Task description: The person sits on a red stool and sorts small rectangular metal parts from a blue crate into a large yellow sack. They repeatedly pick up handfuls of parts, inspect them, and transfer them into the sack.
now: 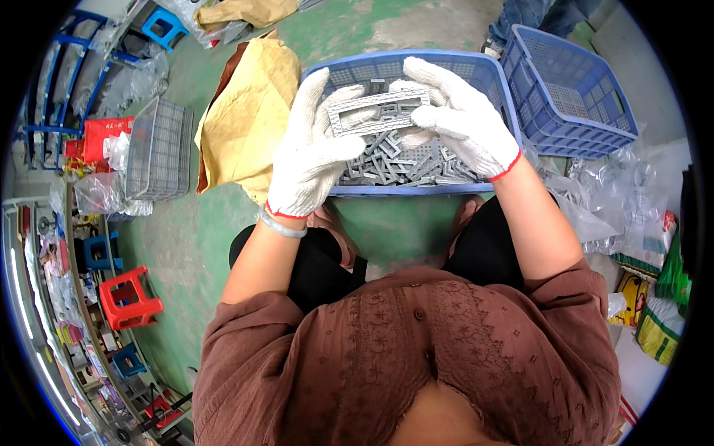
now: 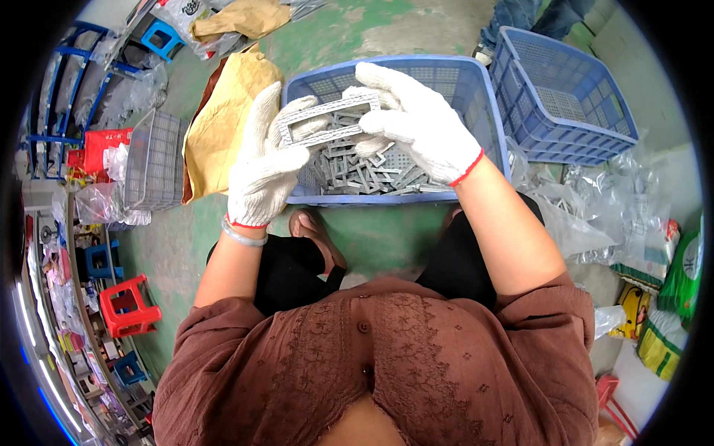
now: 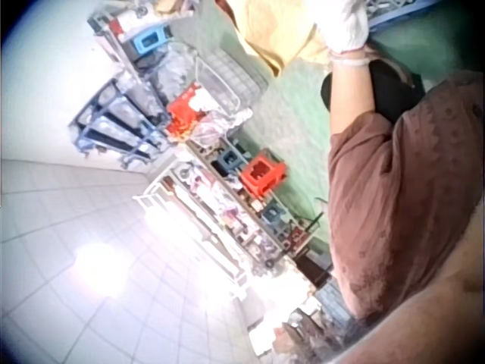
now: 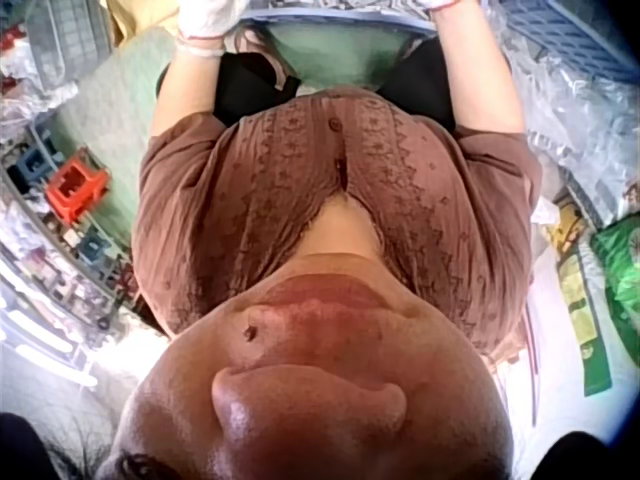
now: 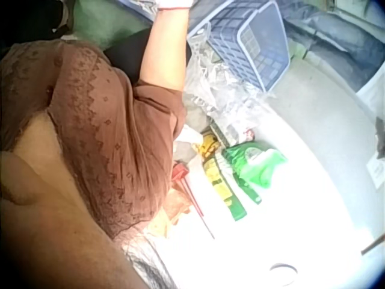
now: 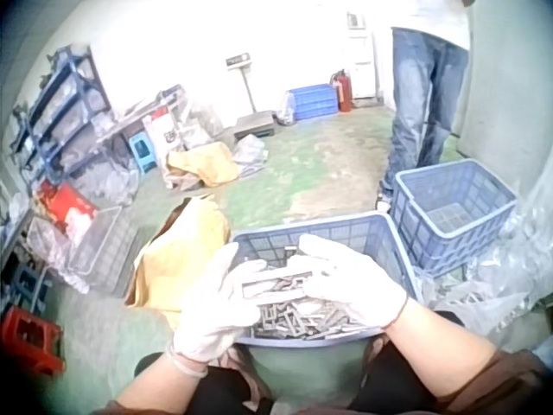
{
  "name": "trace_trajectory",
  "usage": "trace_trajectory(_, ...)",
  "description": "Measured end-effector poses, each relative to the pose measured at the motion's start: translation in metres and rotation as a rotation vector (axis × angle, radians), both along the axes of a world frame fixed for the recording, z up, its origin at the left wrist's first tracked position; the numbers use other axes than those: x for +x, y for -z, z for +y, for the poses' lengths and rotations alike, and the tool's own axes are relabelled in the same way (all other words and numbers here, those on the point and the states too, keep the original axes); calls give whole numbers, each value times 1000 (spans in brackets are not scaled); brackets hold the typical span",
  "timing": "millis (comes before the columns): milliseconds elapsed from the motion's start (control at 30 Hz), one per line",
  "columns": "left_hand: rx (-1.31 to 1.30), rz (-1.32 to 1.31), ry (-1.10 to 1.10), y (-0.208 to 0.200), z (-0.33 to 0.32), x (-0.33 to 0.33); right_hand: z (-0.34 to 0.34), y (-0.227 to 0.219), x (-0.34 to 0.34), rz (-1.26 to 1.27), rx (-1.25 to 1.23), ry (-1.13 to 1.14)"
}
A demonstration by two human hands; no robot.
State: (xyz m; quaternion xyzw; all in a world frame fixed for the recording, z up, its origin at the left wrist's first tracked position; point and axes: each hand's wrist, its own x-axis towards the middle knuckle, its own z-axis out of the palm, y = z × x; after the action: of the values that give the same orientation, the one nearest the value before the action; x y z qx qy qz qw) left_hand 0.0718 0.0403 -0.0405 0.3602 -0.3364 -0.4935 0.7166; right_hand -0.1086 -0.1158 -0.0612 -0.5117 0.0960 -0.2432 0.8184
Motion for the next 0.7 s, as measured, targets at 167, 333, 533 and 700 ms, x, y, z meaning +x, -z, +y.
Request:
trace_trajectory(167,96,-124,-60,-4,2,-4,-1,3,2,-72,-84,14)
trace_trajectory(333,112,-182,-53,-6,5,-1,2,-1,4,-52,-130,41)
trace_trajectory(533,118,-260,-65,-5,4,-3,4,-2,2,-13,-196,68)
trace_trajectory(700,158,-433,-54,7,7,7,6,-5,5,-3,-197,50)
